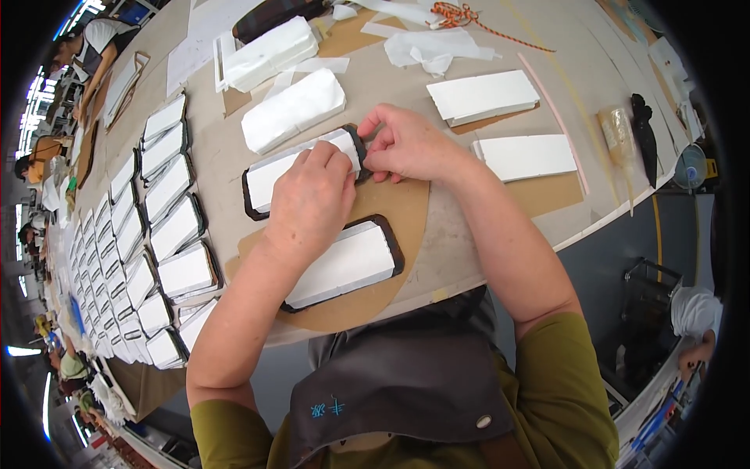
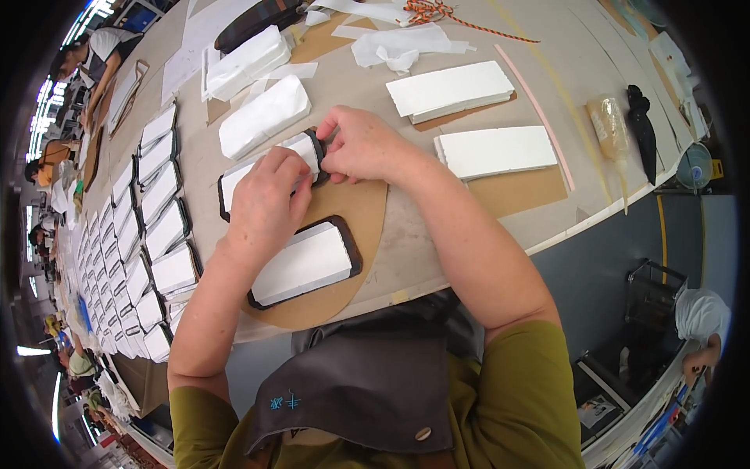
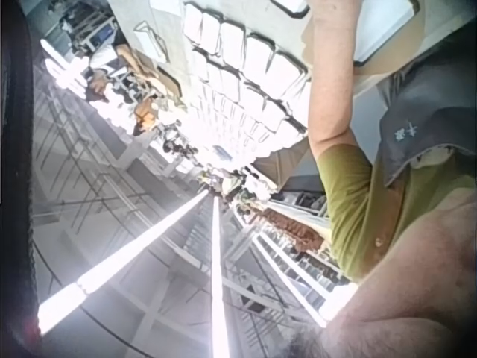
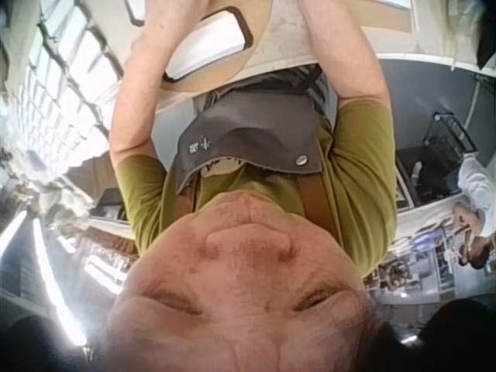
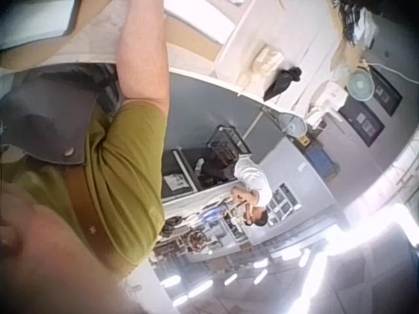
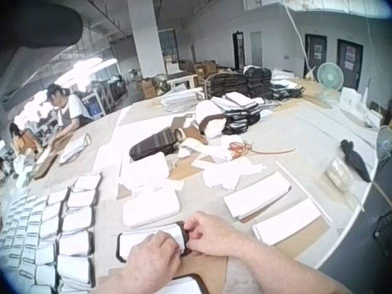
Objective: Applying glue and attaching white padding to the back of leather components at a workshop station.
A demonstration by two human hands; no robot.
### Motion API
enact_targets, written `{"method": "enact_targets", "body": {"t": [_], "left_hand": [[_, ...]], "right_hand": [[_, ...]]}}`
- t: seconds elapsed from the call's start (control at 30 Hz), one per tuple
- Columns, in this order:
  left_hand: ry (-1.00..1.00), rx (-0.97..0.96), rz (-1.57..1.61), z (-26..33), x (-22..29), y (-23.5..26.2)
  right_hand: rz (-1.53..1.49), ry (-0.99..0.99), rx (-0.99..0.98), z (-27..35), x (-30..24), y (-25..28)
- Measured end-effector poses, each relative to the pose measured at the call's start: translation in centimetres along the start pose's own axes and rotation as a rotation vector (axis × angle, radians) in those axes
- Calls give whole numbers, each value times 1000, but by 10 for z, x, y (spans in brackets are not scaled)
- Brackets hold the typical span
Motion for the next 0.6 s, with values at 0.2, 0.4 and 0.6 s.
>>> {"method": "enact_targets", "body": {"t": [0.2,0.4,0.6], "left_hand": [[-44,25,-30,0,-1,-2],[-81,71,-46,1,-5,-5],[128,89,193,1,-23,-7]], "right_hand": [[2,-19,3,1,-2,1],[10,-18,7,0,-2,0],[16,-25,23,-1,1,-2]]}}
Point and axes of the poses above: each hand's wrist, its own z-axis away from the middle knuckle, its own y-axis out of the back of the hand, x = y × z, the point moved 2 cm from there along -z, towards the middle knuckle, and after that the axes turned 5 degrees about y, right-handed, at the moved point
